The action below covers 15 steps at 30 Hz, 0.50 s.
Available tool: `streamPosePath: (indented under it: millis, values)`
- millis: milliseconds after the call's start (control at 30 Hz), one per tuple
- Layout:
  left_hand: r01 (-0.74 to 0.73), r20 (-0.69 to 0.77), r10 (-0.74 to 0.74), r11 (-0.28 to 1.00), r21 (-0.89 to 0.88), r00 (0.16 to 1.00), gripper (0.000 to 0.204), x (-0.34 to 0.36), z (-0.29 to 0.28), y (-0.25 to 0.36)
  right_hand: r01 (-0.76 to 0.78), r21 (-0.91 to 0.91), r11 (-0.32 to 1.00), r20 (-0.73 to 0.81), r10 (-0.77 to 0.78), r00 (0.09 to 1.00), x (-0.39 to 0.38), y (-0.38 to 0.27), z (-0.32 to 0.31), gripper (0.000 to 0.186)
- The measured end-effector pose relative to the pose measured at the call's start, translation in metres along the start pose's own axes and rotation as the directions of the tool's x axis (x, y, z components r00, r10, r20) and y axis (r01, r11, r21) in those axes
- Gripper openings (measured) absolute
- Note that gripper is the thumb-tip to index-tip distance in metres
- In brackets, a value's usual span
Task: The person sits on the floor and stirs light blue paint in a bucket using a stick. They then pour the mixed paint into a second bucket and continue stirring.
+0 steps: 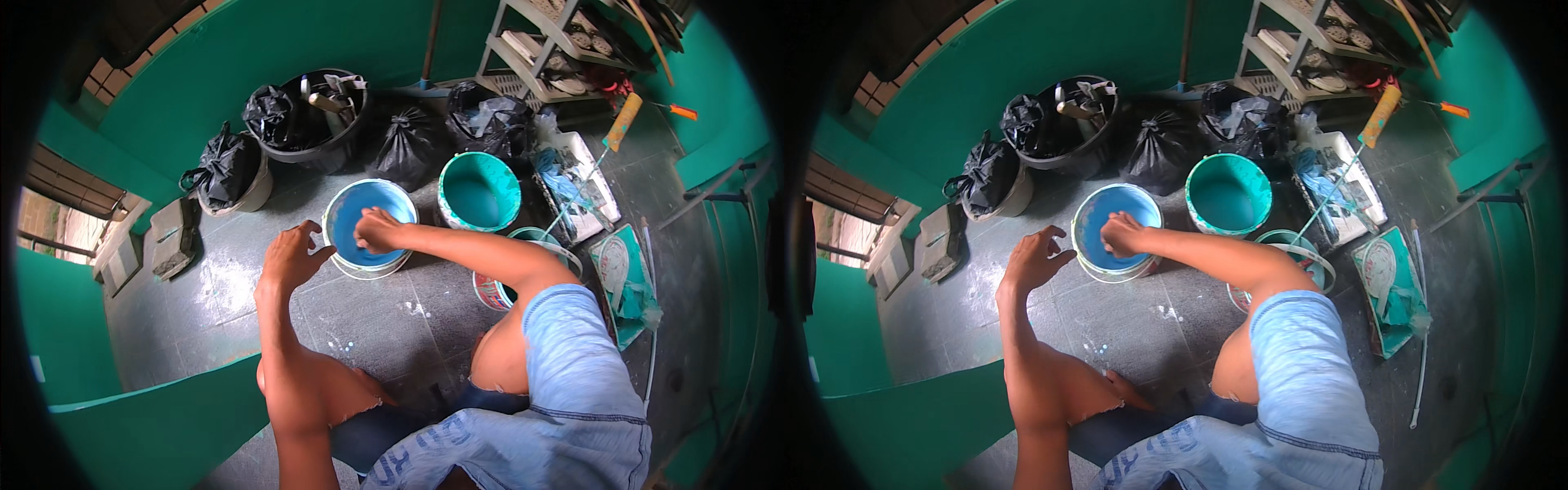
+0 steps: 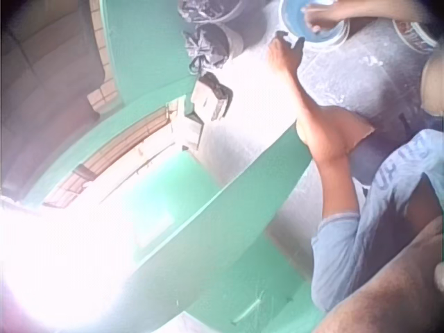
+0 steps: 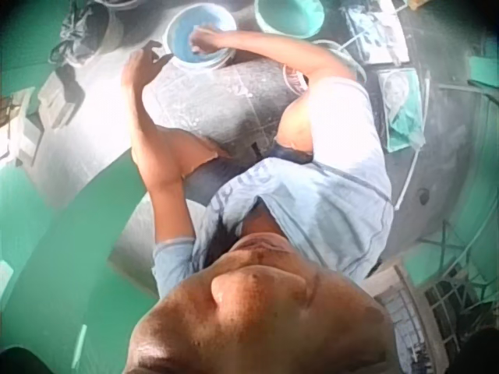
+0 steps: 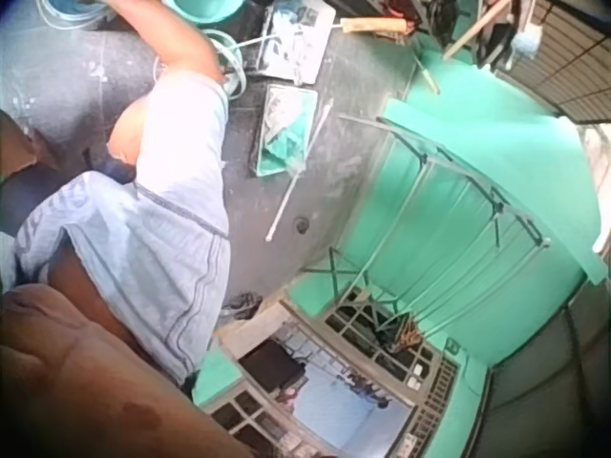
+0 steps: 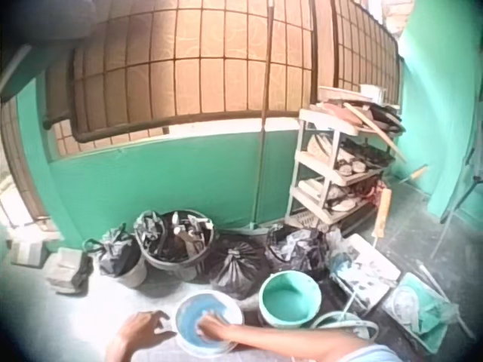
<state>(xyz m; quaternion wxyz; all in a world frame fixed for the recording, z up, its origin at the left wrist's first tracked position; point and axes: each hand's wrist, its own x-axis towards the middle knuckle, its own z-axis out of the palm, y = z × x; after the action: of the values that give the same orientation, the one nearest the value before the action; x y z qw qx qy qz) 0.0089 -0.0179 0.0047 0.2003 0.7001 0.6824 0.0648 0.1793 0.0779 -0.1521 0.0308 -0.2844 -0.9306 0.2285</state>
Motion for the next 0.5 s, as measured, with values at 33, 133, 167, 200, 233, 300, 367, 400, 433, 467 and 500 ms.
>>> streamPosePath:
  millis: [33,133,167,200,233,300,367,400,433,467,500]
  values:
    - [-0.001,0.01,0.001,1.0,0.007,1.0,0.044,0.001,-0.001,0.003,0.053,-0.132,0.99,-0.075,-0.064,0.995,0.002,0.004,0.0,0.013]
    - [0.016,0.036,-0.017,1.0,0.022,0.999,0.043,0.0,-0.003,0.009,0.13,-0.514,0.848,-0.159,-0.243,0.957,0.004,0.017,-0.002,0.014]
    - [0.029,0.034,-0.029,0.999,0.015,0.999,0.043,-0.001,-0.005,0.01,0.085,-0.567,0.819,-0.155,-0.208,0.966,0.003,0.02,-0.003,0.013]
    - [0.041,0.031,-0.041,0.999,0.007,0.999,0.043,-0.002,-0.008,0.012,0.042,-0.619,0.784,-0.153,-0.172,0.973,0.001,0.023,-0.004,0.012]
    - [0.061,0.031,-0.061,0.998,0.005,0.998,0.043,-0.005,-0.01,0.011,0.005,-0.663,0.749,-0.154,-0.143,0.978,0.001,0.021,-0.004,0.011]
    - [0.031,0.005,-0.032,0.999,0.008,0.999,0.045,-0.004,-0.007,0.005,-0.034,-0.592,0.806,0.073,0.095,0.993,0.001,0.019,-0.005,0.009]
    - [0.034,0.002,-0.034,0.999,0.021,0.999,0.046,-0.007,-0.004,-0.005,-0.026,-0.454,0.891,0.361,0.21,0.909,0.001,0.0,-0.027,0.011]
    - [0.038,0.007,-0.038,0.999,0.028,0.999,0.046,-0.006,-0.003,-0.007,-0.027,-0.358,0.933,0.485,0.211,0.849,0.002,-0.013,-0.038,0.017]
    - [0.03,0.009,-0.031,0.999,0.033,0.999,0.046,-0.004,-0.003,-0.005,-0.069,-0.208,0.976,0.454,0.159,0.877,0.001,-0.011,-0.038,0.017]
    - [0.024,0.01,-0.024,0.999,0.028,1.0,0.046,-0.003,-0.002,-0.004,-0.1,-0.051,0.994,0.414,0.112,0.903,0.0,-0.008,-0.035,0.017]
    - [0.019,0.011,-0.019,1.0,0.022,1.0,0.046,-0.002,-0.002,-0.002,-0.118,0.109,0.987,0.366,0.07,0.928,0.0,-0.005,-0.031,0.017]
